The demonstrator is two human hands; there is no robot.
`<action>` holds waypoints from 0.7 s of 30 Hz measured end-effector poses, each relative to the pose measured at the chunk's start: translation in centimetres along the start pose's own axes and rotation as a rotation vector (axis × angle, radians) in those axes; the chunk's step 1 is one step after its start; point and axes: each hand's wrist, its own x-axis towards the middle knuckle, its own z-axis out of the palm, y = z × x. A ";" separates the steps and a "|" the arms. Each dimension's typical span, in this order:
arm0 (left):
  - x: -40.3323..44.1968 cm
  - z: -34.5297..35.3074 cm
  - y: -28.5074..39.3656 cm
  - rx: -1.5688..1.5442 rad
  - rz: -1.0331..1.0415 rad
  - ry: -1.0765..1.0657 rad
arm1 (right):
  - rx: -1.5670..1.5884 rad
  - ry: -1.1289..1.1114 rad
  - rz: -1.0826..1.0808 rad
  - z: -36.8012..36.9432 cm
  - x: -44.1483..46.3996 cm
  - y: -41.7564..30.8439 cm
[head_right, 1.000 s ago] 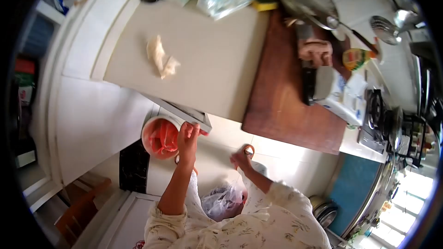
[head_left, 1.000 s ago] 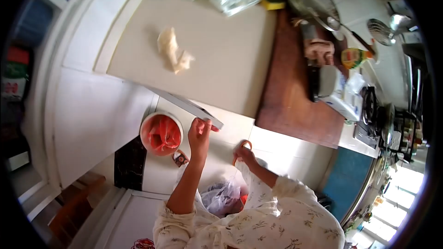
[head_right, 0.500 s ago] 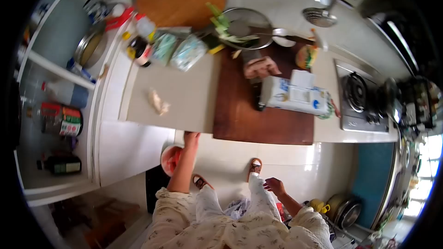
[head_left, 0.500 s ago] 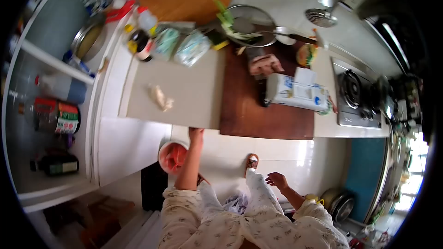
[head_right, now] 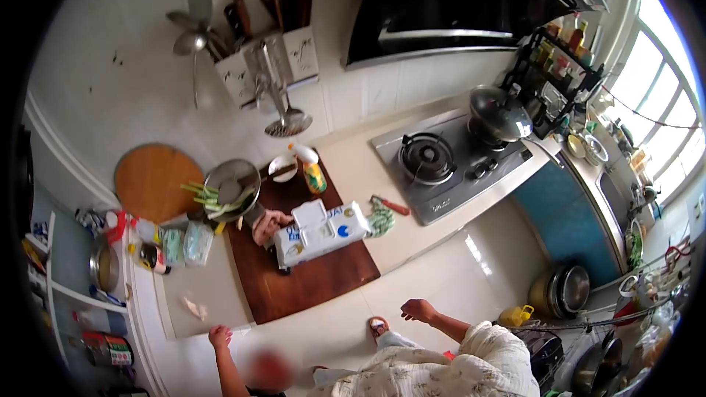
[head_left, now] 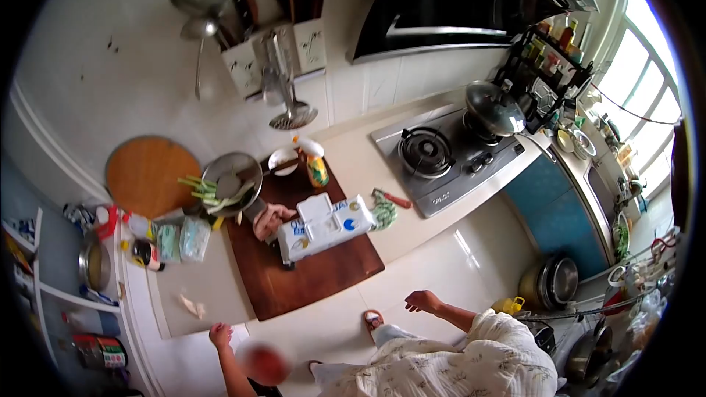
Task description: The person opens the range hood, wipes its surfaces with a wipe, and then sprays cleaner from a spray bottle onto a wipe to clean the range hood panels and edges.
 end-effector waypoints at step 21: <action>11.4 -3.2 3.1 0.607 0.303 0.536 | 0.069 0.172 -0.140 4.9 -3.7 -6.0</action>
